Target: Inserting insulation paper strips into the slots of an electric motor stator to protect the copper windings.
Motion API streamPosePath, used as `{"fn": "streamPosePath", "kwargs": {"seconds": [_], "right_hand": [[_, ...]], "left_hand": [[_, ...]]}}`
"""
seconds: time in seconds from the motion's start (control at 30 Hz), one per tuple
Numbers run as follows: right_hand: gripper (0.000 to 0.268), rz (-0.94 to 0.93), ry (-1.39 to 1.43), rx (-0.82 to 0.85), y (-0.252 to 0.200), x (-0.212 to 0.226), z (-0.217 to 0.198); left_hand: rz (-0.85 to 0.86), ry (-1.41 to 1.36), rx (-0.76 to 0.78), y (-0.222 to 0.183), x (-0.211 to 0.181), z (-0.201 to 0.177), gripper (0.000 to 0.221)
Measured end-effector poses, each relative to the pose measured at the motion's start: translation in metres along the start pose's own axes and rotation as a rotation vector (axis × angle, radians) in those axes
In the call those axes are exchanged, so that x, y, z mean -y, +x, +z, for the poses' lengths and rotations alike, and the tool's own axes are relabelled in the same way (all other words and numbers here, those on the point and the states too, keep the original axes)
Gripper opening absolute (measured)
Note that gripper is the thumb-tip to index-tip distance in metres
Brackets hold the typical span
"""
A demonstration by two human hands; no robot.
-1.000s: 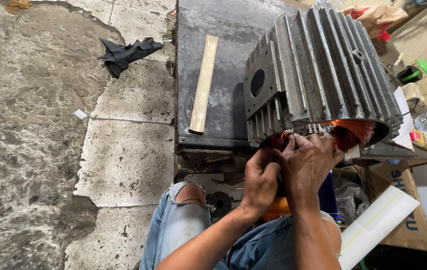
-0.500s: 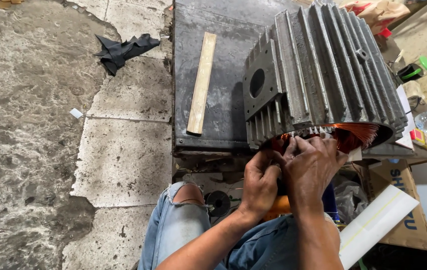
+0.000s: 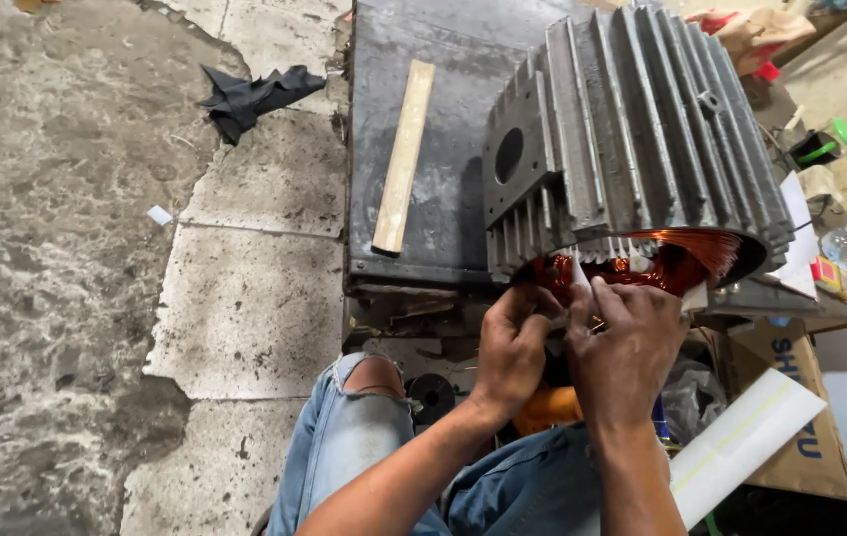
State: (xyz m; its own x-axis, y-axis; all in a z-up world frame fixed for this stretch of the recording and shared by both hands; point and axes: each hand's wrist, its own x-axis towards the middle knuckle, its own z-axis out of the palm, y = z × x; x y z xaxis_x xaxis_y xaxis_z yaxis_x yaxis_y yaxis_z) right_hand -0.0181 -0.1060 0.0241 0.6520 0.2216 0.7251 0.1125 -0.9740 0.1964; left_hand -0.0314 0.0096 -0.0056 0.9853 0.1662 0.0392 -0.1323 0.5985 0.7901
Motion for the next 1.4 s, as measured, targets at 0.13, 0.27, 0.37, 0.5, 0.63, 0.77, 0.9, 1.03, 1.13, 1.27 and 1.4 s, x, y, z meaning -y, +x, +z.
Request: {"fn": "streamPosePath", "kwargs": {"seconds": [0.13,0.27,0.37,0.5,0.63,0.77,0.9,1.03,1.13,1.27,1.4], "right_hand": [[0.017,0.034,-0.047,-0.006,0.004,0.001,0.007],[0.015,0.078,-0.074,0.033,-0.002,-0.004,0.022],[0.009,0.081,-0.108,-0.018,0.0,-0.002,0.026],[0.008,0.062,-0.121,-0.057,0.012,0.006,0.022],[0.015,-0.032,0.027,-0.074,-0.004,-0.012,0.021],[0.031,-0.134,0.357,-0.166,-0.018,-0.025,-0.012],[0.017,-0.122,0.372,-0.174,-0.033,-0.041,-0.023],[0.032,-0.268,0.416,-0.13,-0.029,-0.052,-0.02],[0.034,-0.28,0.18,-0.091,-0.015,-0.047,-0.006],[0.031,-0.244,0.133,-0.047,-0.014,-0.056,0.011],[0.026,-0.139,0.192,0.072,-0.013,-0.056,0.013]], "left_hand": [[-0.01,0.016,0.011,0.001,0.001,0.001,0.025],[-0.017,0.007,0.001,0.001,0.004,0.001,0.025],[-0.027,0.008,0.015,0.001,0.002,0.002,0.026],[0.0,0.068,0.034,0.001,0.001,0.0,0.024],[0.117,0.34,0.125,-0.007,-0.038,0.004,0.037],[0.587,0.856,0.076,-0.013,-0.043,-0.004,0.036],[0.906,1.246,0.267,-0.002,-0.048,-0.001,0.023],[0.951,1.527,0.392,0.02,-0.029,0.006,0.034],[0.918,1.623,0.486,0.034,-0.017,0.004,0.12],[1.054,1.659,0.407,0.04,-0.016,0.008,0.072],[1.019,1.686,0.425,0.049,-0.009,0.005,0.044]]}}
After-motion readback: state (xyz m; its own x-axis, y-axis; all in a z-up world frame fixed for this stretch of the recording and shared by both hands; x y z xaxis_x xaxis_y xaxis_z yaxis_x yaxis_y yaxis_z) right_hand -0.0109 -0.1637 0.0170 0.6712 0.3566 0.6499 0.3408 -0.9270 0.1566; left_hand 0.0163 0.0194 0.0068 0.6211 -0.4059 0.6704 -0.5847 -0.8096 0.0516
